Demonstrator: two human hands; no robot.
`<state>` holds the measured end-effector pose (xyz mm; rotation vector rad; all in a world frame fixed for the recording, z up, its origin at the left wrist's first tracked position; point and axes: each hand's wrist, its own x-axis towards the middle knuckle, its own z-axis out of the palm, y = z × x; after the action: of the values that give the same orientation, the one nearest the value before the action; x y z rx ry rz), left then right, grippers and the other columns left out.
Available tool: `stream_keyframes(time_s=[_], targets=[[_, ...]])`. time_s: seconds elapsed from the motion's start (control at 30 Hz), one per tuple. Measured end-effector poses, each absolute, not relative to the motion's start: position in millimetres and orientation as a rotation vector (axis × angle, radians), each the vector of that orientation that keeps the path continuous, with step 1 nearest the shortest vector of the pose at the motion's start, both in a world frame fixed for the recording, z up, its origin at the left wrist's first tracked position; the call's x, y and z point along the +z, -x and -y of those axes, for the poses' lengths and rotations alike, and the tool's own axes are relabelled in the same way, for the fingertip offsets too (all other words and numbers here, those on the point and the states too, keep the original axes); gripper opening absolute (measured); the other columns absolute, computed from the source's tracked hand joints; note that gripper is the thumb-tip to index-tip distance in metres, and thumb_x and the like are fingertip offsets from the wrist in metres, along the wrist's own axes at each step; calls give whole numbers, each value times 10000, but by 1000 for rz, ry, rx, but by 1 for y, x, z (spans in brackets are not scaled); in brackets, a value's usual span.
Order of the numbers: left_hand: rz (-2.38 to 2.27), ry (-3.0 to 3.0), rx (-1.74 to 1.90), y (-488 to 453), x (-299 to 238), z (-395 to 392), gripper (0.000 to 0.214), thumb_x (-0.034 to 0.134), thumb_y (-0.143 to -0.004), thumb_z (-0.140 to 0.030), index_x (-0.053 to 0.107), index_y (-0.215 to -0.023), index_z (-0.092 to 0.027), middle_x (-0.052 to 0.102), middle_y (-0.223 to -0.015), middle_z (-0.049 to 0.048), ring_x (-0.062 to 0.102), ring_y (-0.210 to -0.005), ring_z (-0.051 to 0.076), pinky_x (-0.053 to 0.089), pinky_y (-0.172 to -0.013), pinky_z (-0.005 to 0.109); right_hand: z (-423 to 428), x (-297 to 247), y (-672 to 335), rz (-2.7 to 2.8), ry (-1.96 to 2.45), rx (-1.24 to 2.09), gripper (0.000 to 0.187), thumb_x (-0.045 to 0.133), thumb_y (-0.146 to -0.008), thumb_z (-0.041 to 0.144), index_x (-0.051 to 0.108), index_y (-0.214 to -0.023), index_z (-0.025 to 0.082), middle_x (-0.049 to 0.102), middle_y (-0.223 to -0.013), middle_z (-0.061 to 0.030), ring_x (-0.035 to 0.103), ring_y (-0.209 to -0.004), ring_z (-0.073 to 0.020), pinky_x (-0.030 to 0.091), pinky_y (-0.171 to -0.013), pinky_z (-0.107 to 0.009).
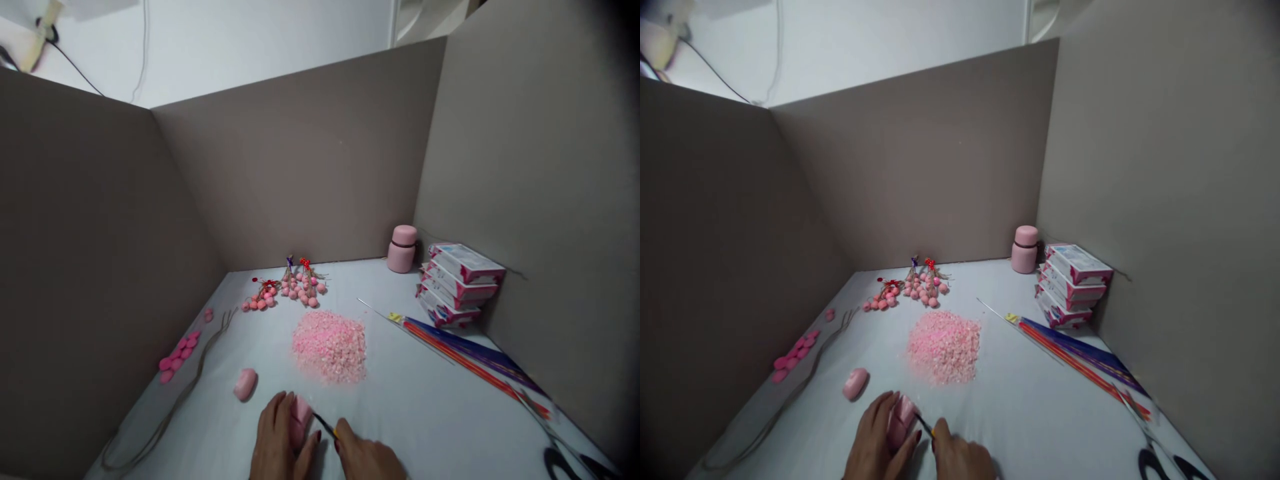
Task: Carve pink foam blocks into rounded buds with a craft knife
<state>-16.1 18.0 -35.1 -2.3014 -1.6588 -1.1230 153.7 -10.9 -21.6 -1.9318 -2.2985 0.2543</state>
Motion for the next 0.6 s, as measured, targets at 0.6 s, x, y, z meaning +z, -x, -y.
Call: stream_keyframes(time_s=[0.6], targets=[[2842,2206,-1399,34,15,-14,417,472,-727,-589,606,-832,-208,696,-670,13,640,-642,220,485,-615,323,7,-24,-166,2318,1662,431,129,412,-869,120,449,-941,221,684,-667,12,674,-563,-203,235,-421,-265]])
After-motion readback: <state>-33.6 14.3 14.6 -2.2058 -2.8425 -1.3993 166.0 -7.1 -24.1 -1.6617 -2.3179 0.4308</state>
